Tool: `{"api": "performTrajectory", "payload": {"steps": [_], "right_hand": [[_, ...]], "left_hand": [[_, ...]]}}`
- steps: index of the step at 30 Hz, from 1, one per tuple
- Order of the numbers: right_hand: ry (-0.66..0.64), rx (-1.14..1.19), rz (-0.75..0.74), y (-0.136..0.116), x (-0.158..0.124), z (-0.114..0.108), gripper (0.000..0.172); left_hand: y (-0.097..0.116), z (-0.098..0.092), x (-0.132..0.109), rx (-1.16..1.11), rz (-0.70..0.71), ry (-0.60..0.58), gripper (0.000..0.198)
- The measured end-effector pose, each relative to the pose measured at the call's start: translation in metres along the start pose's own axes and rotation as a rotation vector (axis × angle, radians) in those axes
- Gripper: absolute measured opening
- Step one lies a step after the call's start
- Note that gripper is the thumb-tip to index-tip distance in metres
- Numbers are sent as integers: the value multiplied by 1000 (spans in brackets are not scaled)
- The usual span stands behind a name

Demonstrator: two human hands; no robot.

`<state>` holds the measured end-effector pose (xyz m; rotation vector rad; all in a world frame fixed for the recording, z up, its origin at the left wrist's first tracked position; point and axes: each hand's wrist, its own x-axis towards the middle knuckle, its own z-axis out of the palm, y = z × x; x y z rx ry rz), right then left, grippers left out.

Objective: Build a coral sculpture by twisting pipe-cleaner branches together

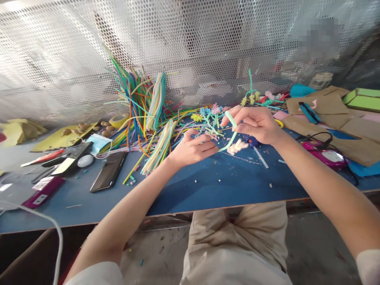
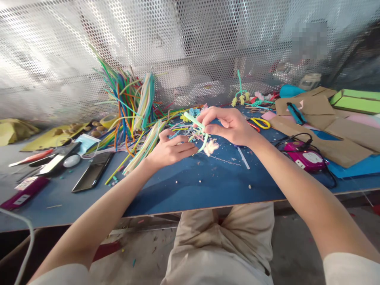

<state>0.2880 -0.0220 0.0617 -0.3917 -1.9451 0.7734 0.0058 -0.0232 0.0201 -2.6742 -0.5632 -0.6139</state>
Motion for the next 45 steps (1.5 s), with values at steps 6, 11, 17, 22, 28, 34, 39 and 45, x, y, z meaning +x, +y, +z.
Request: {"api": "performTrajectory", "payload": {"steps": [6, 11, 17, 22, 28, 34, 39, 45], "right_hand": [[62, 1, 138, 10, -3, 7, 35], [324, -24, 209, 38, 2, 10, 41], [186, -71, 430, 69, -3, 17, 32], [104, -80, 546, 74, -9, 27, 21], [36, -102, 597, 74, -11, 33, 19], [-121, -56, 588, 83, -20, 58, 17], [-291, 17, 552, 68, -24, 75, 11], [-383, -191, 427, 62, -23, 69, 11]], "left_hand": [[-2, 4, -4, 123, 66, -25, 31], [-2, 5, -10, 68, 59, 98, 33], [-3, 6, -21, 4, -71, 328, 27], [0, 2, -14, 77, -252, 448, 15], [8, 5, 1, -98, -518, 598, 26], [15, 11, 6, -274, -672, 604, 43], [11, 9, 4, -200, -676, 605, 35], [5, 5, 4, -201, -632, 540, 30]]}}
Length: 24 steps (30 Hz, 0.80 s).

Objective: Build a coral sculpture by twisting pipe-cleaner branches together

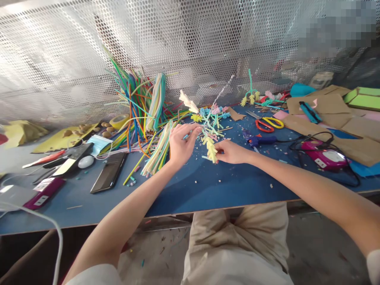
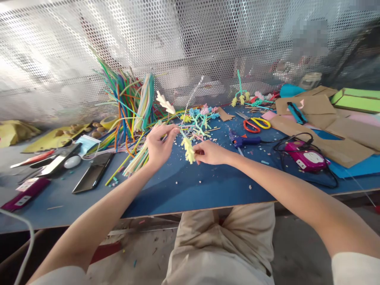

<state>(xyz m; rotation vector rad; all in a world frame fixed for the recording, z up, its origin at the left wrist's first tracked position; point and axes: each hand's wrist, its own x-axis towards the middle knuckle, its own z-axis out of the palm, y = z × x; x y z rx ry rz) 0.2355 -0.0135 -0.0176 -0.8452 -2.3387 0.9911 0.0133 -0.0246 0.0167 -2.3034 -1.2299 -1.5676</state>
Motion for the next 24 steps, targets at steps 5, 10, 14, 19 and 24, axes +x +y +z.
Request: {"api": "performTrajectory", "payload": {"steps": [5, 10, 14, 19, 24], "right_hand": [[308, -185, 79, 11, 0, -11, 21], [442, 79, -158, 16, 0, -9, 39], [464, 259, -211, 11, 2, 0, 39], [588, 349, -134, 10, 6, 7, 30], [666, 248, -114, 11, 6, 5, 30]], "left_hand": [[-6, -5, 2, 219, 137, 43, 24], [-14, -6, 1, 291, 220, 3, 20], [-18, 1, -4, 316, 285, -75, 18], [-17, 10, -12, 328, 317, -156, 18], [-12, 13, -10, 238, 251, -224, 18]]}}
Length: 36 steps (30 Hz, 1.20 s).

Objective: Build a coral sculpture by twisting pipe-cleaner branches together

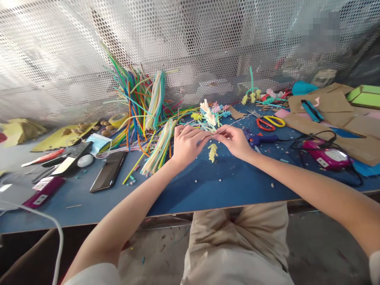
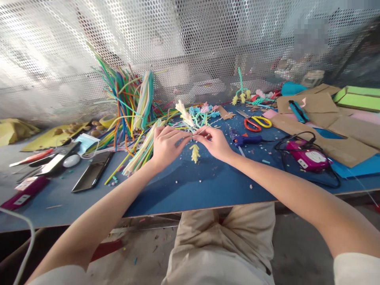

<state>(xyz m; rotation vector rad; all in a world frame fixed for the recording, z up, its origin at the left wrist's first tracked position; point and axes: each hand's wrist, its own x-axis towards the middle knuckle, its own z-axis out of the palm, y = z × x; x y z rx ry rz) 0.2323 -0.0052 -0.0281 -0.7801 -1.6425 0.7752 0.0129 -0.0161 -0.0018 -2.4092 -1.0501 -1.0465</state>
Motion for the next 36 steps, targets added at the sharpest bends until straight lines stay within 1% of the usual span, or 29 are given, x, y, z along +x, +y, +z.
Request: {"api": "performTrajectory", "payload": {"steps": [4, 7, 10, 12, 17, 20, 23, 25, 27, 30, 32, 36], "right_hand": [[21, -107, -81, -3, 0, -3, 29], [30, -201, -163, -6, 0, -5, 26], [47, -260, -264, -9, 0, -8, 21], [47, -272, -307, -11, 0, -8, 18], [29, -287, -366, -18, 0, -6, 17], [40, -320, -383, -20, -1, -6, 18], [44, -333, -362, -17, -1, -7, 19], [43, -334, -344, -14, 0, -7, 20], [45, -338, -322, -11, 0, -7, 22], [44, -329, -289, -10, 0, -7, 25], [38, -308, -278, -12, 0, -6, 24], [31, -284, -296, -15, 0, -7, 21]], "left_hand": [[1, -2, 7, -250, -14, -110, 21], [0, -2, 11, -423, -29, -146, 23], [-1, -4, 13, -528, -76, -166, 23], [-1, -6, 13, -590, -118, -201, 26], [0, -11, 15, -762, -182, -306, 34], [2, -12, 14, -855, -222, -356, 35], [4, -12, 13, -871, -242, -377, 34], [5, -11, 12, -803, -217, -372, 33], [6, -10, 11, -661, -176, -333, 28], [6, -9, 11, -472, -127, -233, 20], [7, -8, 11, -485, -139, -207, 21], [8, -8, 12, -656, -279, -269, 28]]}}
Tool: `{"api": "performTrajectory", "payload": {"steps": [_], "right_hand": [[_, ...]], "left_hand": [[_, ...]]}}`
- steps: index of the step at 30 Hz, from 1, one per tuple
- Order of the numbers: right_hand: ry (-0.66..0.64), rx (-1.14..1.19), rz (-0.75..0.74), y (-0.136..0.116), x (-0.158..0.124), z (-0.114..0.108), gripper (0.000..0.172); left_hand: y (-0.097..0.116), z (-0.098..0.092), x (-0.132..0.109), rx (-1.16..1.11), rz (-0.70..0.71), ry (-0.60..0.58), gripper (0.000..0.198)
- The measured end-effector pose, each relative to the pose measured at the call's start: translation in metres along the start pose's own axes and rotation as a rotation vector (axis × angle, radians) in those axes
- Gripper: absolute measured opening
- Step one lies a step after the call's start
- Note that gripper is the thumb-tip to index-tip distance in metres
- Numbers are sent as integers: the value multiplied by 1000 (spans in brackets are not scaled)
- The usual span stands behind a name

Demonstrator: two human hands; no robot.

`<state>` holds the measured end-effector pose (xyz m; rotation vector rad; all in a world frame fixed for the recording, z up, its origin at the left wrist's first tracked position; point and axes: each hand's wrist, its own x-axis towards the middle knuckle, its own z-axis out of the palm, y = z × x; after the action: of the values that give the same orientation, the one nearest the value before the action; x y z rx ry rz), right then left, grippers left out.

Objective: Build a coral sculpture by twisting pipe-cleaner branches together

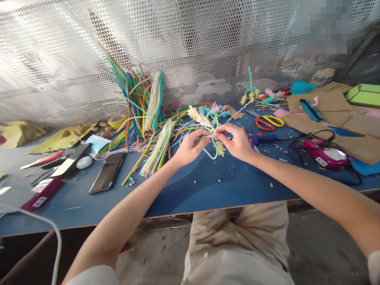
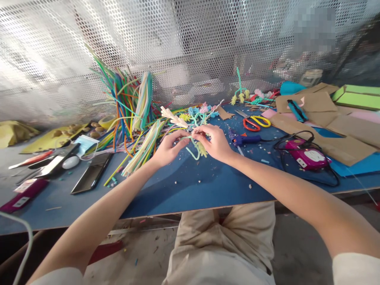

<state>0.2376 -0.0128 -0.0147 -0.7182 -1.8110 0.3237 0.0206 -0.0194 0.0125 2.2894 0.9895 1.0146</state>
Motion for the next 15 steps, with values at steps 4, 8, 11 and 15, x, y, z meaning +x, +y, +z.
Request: {"api": "performTrajectory", "payload": {"steps": [4, 8, 11, 15], "right_hand": [[-12, -50, -36, 0, 0, -1, 20], [-33, -118, -35, -1, 0, -1, 24], [-55, -132, -24, -2, 0, 0, 26], [-42, -126, 11, 0, -2, 2, 28]], "left_hand": [[-1, 0, 1, -150, -70, -75, 33], [-4, 0, 1, -113, -28, -117, 31], [-5, 1, -2, 186, 125, -52, 23], [-7, 2, -5, 559, 232, 91, 19]]}}
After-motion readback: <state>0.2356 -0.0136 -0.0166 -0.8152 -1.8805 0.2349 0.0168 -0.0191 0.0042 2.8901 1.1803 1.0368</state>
